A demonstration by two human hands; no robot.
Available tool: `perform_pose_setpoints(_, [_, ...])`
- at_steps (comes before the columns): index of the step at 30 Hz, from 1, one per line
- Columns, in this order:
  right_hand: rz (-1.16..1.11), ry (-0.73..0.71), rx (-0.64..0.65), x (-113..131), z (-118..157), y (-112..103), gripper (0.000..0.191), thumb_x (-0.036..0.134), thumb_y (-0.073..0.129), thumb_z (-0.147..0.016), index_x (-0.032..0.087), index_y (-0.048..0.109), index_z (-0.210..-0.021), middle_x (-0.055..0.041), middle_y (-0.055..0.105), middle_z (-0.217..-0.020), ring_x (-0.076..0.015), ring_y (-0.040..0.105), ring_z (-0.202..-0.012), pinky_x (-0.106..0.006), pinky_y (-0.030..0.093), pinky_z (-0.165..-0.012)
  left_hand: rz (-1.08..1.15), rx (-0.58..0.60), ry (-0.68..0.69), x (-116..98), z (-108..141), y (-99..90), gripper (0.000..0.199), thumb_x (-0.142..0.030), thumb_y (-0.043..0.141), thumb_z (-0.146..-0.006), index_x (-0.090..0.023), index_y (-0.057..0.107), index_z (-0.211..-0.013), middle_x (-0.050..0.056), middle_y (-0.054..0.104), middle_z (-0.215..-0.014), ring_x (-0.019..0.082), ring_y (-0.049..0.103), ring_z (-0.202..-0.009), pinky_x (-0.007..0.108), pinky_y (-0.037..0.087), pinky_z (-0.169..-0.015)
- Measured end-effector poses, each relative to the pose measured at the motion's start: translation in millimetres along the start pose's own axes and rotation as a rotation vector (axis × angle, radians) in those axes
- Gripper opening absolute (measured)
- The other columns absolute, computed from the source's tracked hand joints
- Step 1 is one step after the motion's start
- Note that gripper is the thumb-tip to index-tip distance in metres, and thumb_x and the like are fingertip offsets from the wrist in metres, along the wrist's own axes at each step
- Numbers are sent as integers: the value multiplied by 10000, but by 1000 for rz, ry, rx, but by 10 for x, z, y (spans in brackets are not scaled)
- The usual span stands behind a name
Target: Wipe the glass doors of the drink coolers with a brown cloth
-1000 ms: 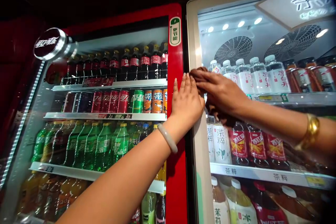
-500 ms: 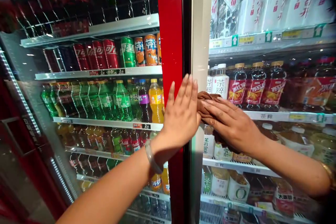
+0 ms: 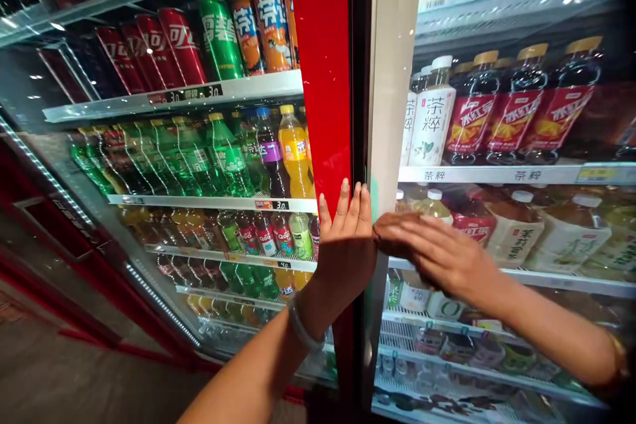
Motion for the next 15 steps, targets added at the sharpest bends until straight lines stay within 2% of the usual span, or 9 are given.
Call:
perform_pose_setpoints(2, [-4, 106, -71, -212, -203, -144, 569, 121, 670, -945, 262, 550, -1484, -57, 545, -1575, -246, 480, -1498, -536, 401, -1286, -17, 27, 9, -17, -27, -29, 758, -91, 443, -929, 7, 218, -1646, 169, 354, -1695, 333, 1, -1635, 695, 72, -1327])
perform_pose_setpoints(4, [14, 283, -248, -454, -402, -273, 484, 172, 661, -967, 321, 614, -1425, -13, 537, -1587, -259, 498, -1483, -554, 359, -1298, -32, 61, 7, -37, -56, -45, 771, -79, 459, -906, 16, 240, -1638, 176, 359, -1694, 356, -5, -1632, 717, 82, -1318])
perform_pose_setpoints(6, [-8, 322, -310, -462, -444, -184, 471, 198, 641, -985, 356, 609, -1428, 23, 541, -1581, -247, 506, -1476, -541, 338, -1309, -31, 94, 5, -61, -39, -35, 745, -72, 457, -910, 12, 277, -1628, 193, 369, -1688, 365, 33, -1635, 727, 98, -1313])
perform_pose_setpoints(8, [-119, 342, -277, -256, -238, 62, 544, 199, 643, -987, 356, 535, -1496, 20, 615, -1504, -204, 578, -1402, -485, 387, -1289, -6, 103, -2, -83, 45, -19, 693, -62, 432, -939, -4, 310, -1619, 210, 389, -1677, 360, 92, -1637, 728, 115, -1310])
perform_pose_setpoints(10, [-278, 443, -219, 80, 176, 335, 585, 192, 673, -969, 309, 507, -1518, -14, 712, -1357, -182, 671, -1256, -442, 479, -1211, 37, 91, -1, -114, 186, -18, 657, -51, 386, -975, -20, 297, -1625, 219, 407, -1668, 339, 147, -1637, 705, 146, -1316])
perform_pose_setpoints(12, [-393, 542, -121, 492, 612, 569, 414, 208, 697, -950, 283, 656, -1354, -51, 739, -1287, -239, 667, -1251, -470, 548, -1103, 87, 79, -3, -150, 355, -33, 648, -54, 360, -1004, -33, 246, -1642, 224, 402, -1672, 311, 201, -1636, 636, 224, -1327])
perform_pose_setpoints(13, [-404, 558, -90, 691, 777, 637, 311, 196, 700, -941, 287, 718, -1238, -47, 754, -1245, -246, 691, -1186, -468, 575, -1034, 112, 78, -4, -170, 439, -40, 655, -57, 362, -1014, -39, 215, -1652, 228, 405, -1670, 300, 246, -1629, 587, 287, -1320])
perform_pose_setpoints(15, [-410, 605, -88, 937, 967, 700, 222, 166, 685, -937, 281, 757, -1112, -45, 766, -1207, -251, 711, -1104, -471, 587, -964, 164, 79, -21, -199, 587, -43, 698, -56, 377, -1021, -61, 132, -1675, 235, 442, -1648, 284, 386, -1578, 495, 416, -1265])
Point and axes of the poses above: each hand's wrist, its own z-axis away from the middle knuckle, its own y-axis out of the palm, x = y × z, the point moved 7 cm from there along -z, towards the middle knuckle
